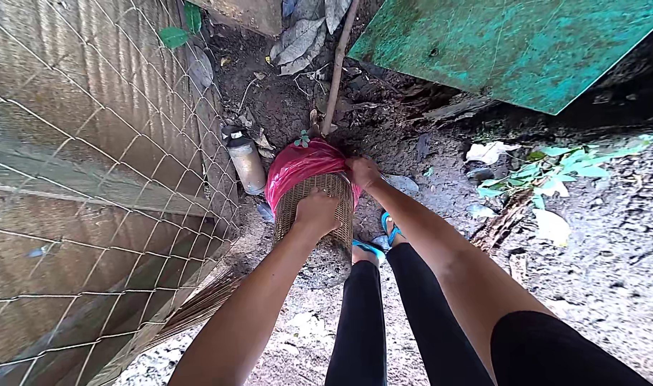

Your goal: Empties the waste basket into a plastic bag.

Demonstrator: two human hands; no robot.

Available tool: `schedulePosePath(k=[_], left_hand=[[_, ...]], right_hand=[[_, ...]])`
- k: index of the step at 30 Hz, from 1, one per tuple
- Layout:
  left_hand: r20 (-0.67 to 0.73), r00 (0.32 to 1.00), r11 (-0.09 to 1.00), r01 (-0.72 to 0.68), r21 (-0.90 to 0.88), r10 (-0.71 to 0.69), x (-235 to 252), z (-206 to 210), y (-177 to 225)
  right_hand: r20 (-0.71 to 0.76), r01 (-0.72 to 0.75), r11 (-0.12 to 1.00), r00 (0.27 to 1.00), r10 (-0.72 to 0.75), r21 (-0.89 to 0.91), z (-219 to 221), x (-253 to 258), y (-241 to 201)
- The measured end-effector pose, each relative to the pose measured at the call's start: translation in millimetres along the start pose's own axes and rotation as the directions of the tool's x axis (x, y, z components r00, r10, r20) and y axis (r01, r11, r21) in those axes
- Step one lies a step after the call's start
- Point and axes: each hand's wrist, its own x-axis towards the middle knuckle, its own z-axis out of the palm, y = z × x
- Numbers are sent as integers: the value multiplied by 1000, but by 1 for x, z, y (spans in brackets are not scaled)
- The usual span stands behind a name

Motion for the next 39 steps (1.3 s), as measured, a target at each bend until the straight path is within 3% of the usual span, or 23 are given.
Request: schedulePosePath(k=[9, 16, 19, 22, 27, 31, 33, 37, 39], left_hand=[[-27, 1000, 1000, -13, 21, 14, -13, 16, -9], [-12, 999, 999, -47, 8, 47, -19, 29, -9], [-6, 1000, 1000, -26, -7, 26, -25, 47, -10], [-55, 998, 997, -29, -78, 25, -28, 47, -12], [-105, 994, 992, -27, -125, 14, -22, 34, -11], [-109, 994, 992, -22, -124, 9, -27, 37, -11], [-116, 993, 990, -16, -139, 0, -31, 40, -12], [-129, 992, 988, -5, -154, -15, -33, 39, -12], [-126, 992, 986, 5, -167, -26, -34, 38, -13]], right_hand=[[139, -16, 999, 990, 22, -46, -20, 20, 2], [-56, -178, 983, 983, 176, -33, -40, 44, -24], [47, -51, 996, 997, 55, -76, -60, 61, -32], [112, 9, 985, 994, 11, -171, -67, 46, -28], [40, -39, 991, 998, 45, -130, -65, 12, -30], [-48, 71, 997, 996, -71, -8, -62, 19, -40], [14, 71, 997, 997, -71, 2, -63, 30, -46], [296, -46, 998, 953, 59, -50, -62, 39, -48], [318, -55, 990, 943, 93, -128, -60, 36, -51]])
